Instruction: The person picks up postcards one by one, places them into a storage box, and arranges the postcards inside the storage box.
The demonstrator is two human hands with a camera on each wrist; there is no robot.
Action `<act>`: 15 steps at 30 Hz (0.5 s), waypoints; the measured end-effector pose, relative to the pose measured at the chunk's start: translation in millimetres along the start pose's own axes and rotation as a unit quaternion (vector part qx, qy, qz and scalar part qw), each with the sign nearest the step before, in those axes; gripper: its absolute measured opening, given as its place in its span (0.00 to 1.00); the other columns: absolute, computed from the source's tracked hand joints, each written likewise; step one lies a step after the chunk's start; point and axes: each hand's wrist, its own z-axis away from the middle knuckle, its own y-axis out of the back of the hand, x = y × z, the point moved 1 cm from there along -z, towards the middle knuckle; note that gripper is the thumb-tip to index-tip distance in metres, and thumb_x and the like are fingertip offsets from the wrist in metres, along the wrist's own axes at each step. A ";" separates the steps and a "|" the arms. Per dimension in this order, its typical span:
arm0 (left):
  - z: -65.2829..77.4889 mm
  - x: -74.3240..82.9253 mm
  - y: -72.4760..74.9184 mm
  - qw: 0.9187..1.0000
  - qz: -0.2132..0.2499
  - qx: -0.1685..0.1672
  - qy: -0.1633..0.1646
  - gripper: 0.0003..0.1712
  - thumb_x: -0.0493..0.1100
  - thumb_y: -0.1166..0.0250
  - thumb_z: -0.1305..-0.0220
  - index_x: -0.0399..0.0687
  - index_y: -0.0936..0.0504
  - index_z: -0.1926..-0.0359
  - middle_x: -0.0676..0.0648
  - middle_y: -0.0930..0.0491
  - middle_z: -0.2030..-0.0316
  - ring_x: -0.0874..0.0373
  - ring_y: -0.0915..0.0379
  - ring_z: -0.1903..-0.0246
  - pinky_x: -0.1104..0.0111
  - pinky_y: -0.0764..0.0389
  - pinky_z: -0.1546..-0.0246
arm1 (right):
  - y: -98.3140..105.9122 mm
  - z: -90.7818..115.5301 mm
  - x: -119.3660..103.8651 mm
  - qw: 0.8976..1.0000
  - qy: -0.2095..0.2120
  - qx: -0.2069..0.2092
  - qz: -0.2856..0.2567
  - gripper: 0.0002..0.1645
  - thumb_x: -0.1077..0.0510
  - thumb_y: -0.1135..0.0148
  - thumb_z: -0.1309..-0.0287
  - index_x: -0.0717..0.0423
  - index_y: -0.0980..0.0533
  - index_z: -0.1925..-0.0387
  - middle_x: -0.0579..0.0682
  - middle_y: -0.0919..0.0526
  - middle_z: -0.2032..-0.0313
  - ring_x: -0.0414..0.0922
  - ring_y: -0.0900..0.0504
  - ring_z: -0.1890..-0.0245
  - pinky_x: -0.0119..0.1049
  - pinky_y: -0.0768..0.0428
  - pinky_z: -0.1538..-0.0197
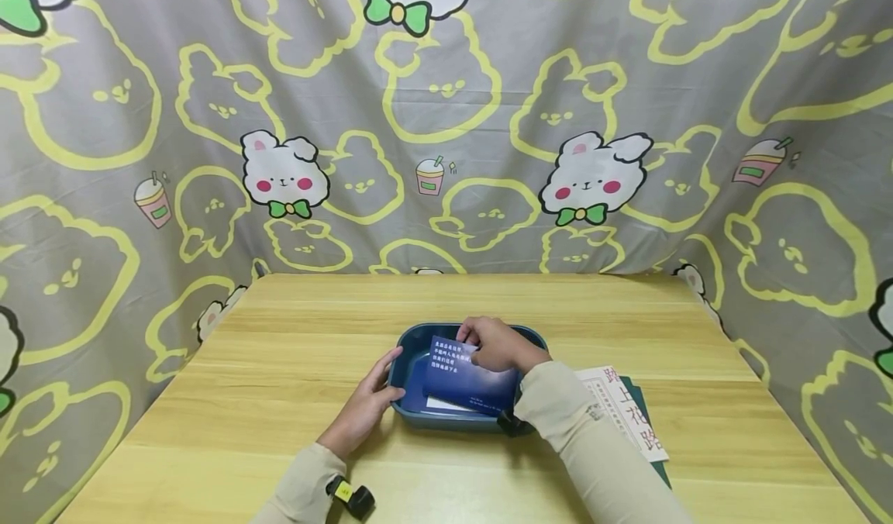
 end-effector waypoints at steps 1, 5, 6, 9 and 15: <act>0.0 -0.1 -0.1 1.000 0.001 -0.001 -0.001 0.37 0.33 0.45 0.38 0.56 0.43 0.29 0.31 0.52 0.29 0.34 0.53 0.32 0.41 0.45 0.34 | -2.0 -0.7 0.0 1.000 -0.001 -0.002 0.002 0.18 0.75 0.42 0.56 0.59 0.26 0.61 0.53 0.22 0.64 0.48 0.24 0.63 0.46 0.20 0.58; 0.1 -0.4 -0.2 1.000 0.003 -0.004 -0.001 0.37 0.33 0.45 0.38 0.57 0.43 0.29 0.31 0.53 0.29 0.34 0.53 0.32 0.42 0.45 0.34 | -9.9 -3.8 0.2 1.000 -0.021 -0.007 0.015 0.17 0.74 0.41 0.54 0.56 0.26 0.62 0.50 0.22 0.66 0.46 0.25 0.64 0.46 0.20 0.57; 0.0 -0.5 -0.2 1.000 0.003 -0.004 -0.001 0.37 0.34 0.45 0.38 0.57 0.43 0.29 0.31 0.53 0.29 0.34 0.53 0.32 0.42 0.45 0.34 | -11.5 -4.4 0.0 0.999 -0.025 -0.006 0.018 0.17 0.74 0.41 0.54 0.55 0.26 0.62 0.50 0.22 0.66 0.46 0.25 0.64 0.46 0.20 0.57; 0.2 -0.3 0.0 1.000 0.003 -0.005 0.001 0.37 0.35 0.44 0.38 0.58 0.43 0.29 0.32 0.53 0.28 0.34 0.53 0.32 0.42 0.46 0.34 | -15.6 -6.2 0.4 0.999 -0.030 -0.003 0.025 0.16 0.74 0.40 0.53 0.54 0.28 0.64 0.49 0.23 0.66 0.45 0.25 0.64 0.45 0.20 0.57; 0.1 0.3 0.4 1.000 0.004 -0.006 -0.001 0.37 0.35 0.44 0.38 0.58 0.43 0.29 0.32 0.53 0.28 0.35 0.54 0.32 0.42 0.46 0.34 | -18.3 -5.9 -1.5 0.998 -0.021 -0.004 0.057 0.15 0.74 0.39 0.53 0.54 0.28 0.68 0.50 0.21 0.67 0.46 0.25 0.66 0.45 0.21 0.59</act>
